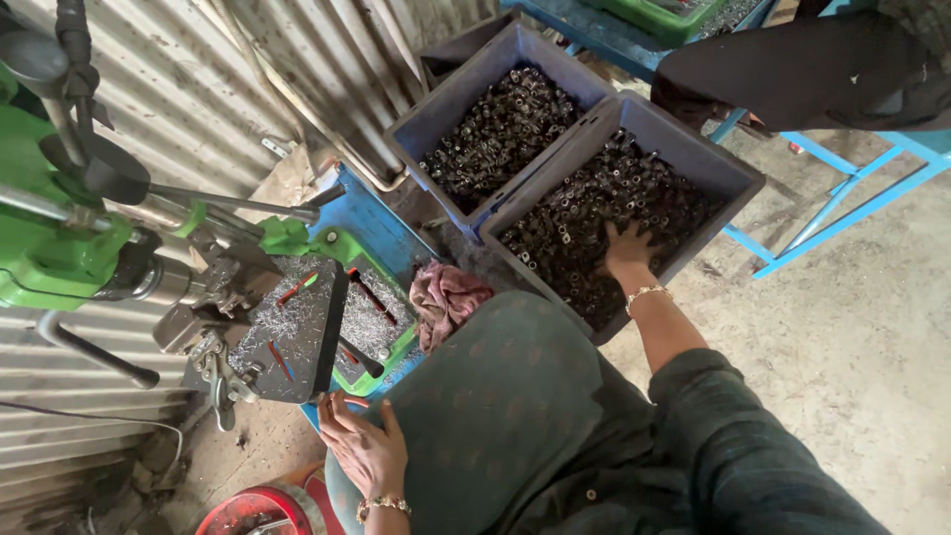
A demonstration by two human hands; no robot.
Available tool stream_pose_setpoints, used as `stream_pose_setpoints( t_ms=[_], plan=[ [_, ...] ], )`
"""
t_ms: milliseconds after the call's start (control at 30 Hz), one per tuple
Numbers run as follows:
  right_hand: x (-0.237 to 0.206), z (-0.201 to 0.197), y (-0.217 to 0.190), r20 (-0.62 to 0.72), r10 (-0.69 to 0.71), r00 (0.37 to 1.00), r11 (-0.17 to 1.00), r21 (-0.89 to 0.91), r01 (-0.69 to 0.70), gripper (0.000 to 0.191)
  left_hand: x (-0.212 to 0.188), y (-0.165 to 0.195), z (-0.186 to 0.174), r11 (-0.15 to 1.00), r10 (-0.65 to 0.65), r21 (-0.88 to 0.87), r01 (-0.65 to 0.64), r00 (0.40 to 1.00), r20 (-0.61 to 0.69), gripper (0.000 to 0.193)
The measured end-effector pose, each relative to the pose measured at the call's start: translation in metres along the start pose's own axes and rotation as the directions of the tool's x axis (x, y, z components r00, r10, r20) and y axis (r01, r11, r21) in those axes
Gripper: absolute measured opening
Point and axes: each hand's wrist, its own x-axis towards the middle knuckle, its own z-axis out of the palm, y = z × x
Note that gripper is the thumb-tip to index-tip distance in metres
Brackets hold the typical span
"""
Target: The person operates a green drill press in a workshop. They repeatedly pick small metal rings from a blue bin, place them under the drill bit, lower the lever to drill, and then remove the processed pieces.
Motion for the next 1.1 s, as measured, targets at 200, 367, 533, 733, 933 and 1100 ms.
stream_pose_setpoints(
  t_ms=[200,367,533,733,933,1100],
  plan=[
    [-0.007,-0.010,-0.005,-0.132,-0.017,0.991,0.997,0.077,0.027,0.094,0.002,0.001,0.000,0.999,-0.032,0.017,0.032,0.999,0.034,0.073],
    [-0.011,-0.016,-0.013,-0.066,0.067,0.996,0.995,0.077,-0.062,0.100,0.005,0.007,-0.003,0.998,-0.049,0.042,0.047,0.997,0.056,0.071],
    [-0.020,-0.013,-0.007,-0.073,-0.014,0.997,0.997,0.076,0.019,0.104,0.007,0.009,-0.009,0.995,-0.096,0.048,0.091,0.989,0.111,0.069],
    [-0.021,-0.017,-0.012,-0.053,0.019,0.998,0.999,0.029,-0.017,0.116,0.011,0.007,-0.010,0.991,-0.123,0.067,0.115,0.983,0.136,0.068],
    [-0.037,-0.023,-0.016,-0.106,0.039,0.994,0.996,0.080,-0.030,0.115,0.008,0.004,-0.010,0.991,-0.073,0.121,0.061,0.993,0.093,0.070],
    [-0.055,-0.024,-0.022,-0.121,0.067,0.990,0.998,0.008,-0.066,0.101,0.009,0.001,-0.011,0.984,-0.136,0.135,0.115,0.978,0.156,0.072]
  ],
)
